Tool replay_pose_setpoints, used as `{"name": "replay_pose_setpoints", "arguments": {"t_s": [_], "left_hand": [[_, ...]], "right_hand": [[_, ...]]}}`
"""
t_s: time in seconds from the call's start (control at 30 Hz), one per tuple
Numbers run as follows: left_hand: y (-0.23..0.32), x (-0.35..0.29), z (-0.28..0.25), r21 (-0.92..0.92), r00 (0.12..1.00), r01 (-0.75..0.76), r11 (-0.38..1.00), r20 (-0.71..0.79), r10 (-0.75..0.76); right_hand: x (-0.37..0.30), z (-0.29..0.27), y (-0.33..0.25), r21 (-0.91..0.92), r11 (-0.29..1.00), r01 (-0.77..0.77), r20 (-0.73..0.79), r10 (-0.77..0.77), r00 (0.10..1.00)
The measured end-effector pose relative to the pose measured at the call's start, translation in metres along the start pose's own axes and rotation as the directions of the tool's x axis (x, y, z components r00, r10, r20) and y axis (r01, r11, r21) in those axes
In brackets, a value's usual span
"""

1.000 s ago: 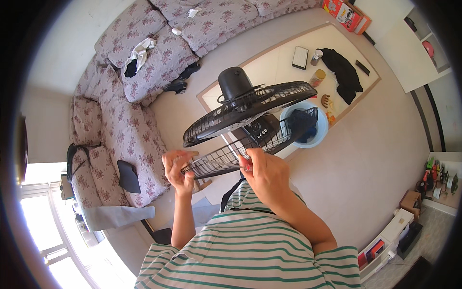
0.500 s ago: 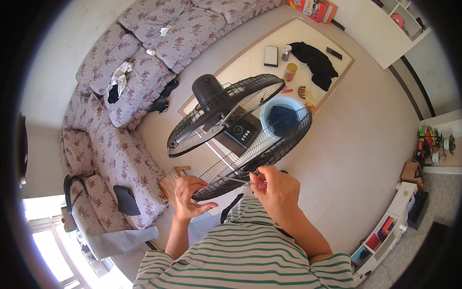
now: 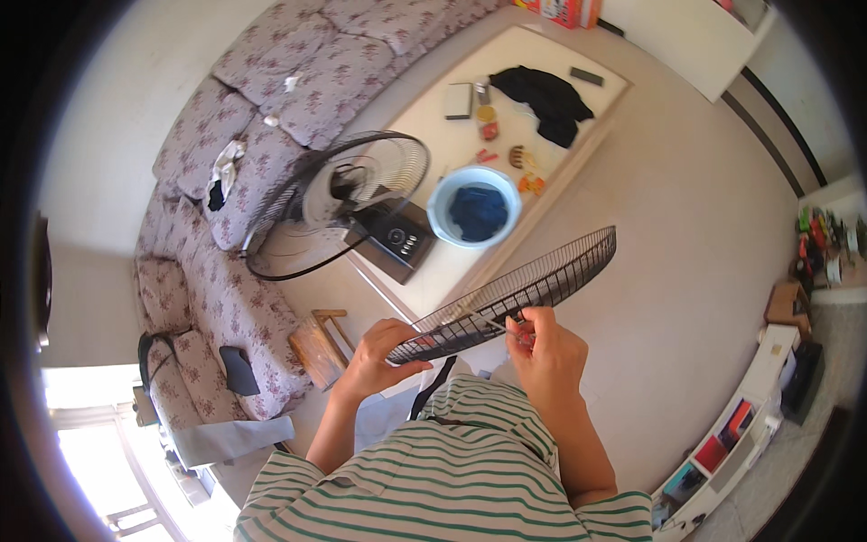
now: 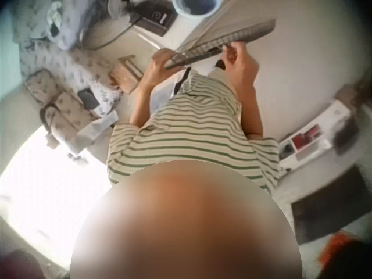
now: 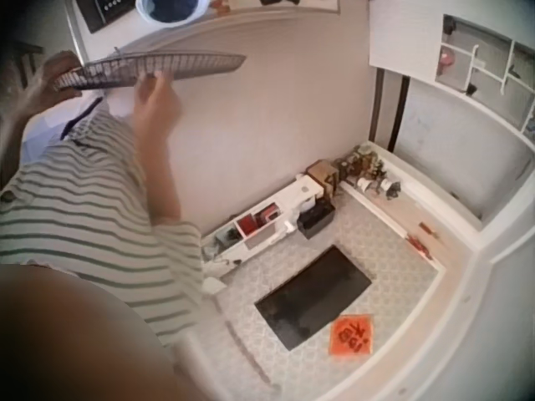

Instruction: The person assembles a table fan by attaching the front wire cage to the fan body. They use a screwdriver to tighten screws and a knife to adjust the cage, then place the assembled fan on the floor.

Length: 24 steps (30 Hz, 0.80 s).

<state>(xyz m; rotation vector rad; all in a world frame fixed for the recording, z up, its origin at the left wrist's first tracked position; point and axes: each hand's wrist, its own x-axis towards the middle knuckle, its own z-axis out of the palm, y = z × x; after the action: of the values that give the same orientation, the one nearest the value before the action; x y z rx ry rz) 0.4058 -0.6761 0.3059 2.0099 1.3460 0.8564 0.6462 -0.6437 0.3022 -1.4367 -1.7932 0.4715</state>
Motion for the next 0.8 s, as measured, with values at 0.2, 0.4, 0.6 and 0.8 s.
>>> {"name": "replay_pose_setpoints", "arguments": {"t_s": [0.2, 0.4, 0.6, 0.8], "left_hand": [[0.033, 0.041, 0.096, -0.238, 0.947, 0.141, 0.961, 0.315, -0.061], [0.060, 0.105, 0.178, -0.332, 0.762, 0.310, 0.891, 0.647, -0.025], [0.065, 0.146, 0.250, -0.419, 0.736, 0.228, 0.879, 0.665, 0.126], [0.060, 0.195, 0.282, -0.437, 0.762, -0.043, 0.898, 0.567, 0.313]], "right_hand": [[-0.026, -0.079, 0.067, -0.112, 0.973, -0.201, -0.053, 0.196, 0.979], [-0.044, -0.127, 0.127, -0.290, 0.900, -0.326, -0.243, 0.260, 0.935], [-0.052, -0.161, 0.173, -0.286, 0.807, -0.517, -0.422, 0.378, 0.824], [-0.036, -0.169, 0.206, -0.160, 0.734, -0.660, -0.448, 0.541, 0.711]]}}
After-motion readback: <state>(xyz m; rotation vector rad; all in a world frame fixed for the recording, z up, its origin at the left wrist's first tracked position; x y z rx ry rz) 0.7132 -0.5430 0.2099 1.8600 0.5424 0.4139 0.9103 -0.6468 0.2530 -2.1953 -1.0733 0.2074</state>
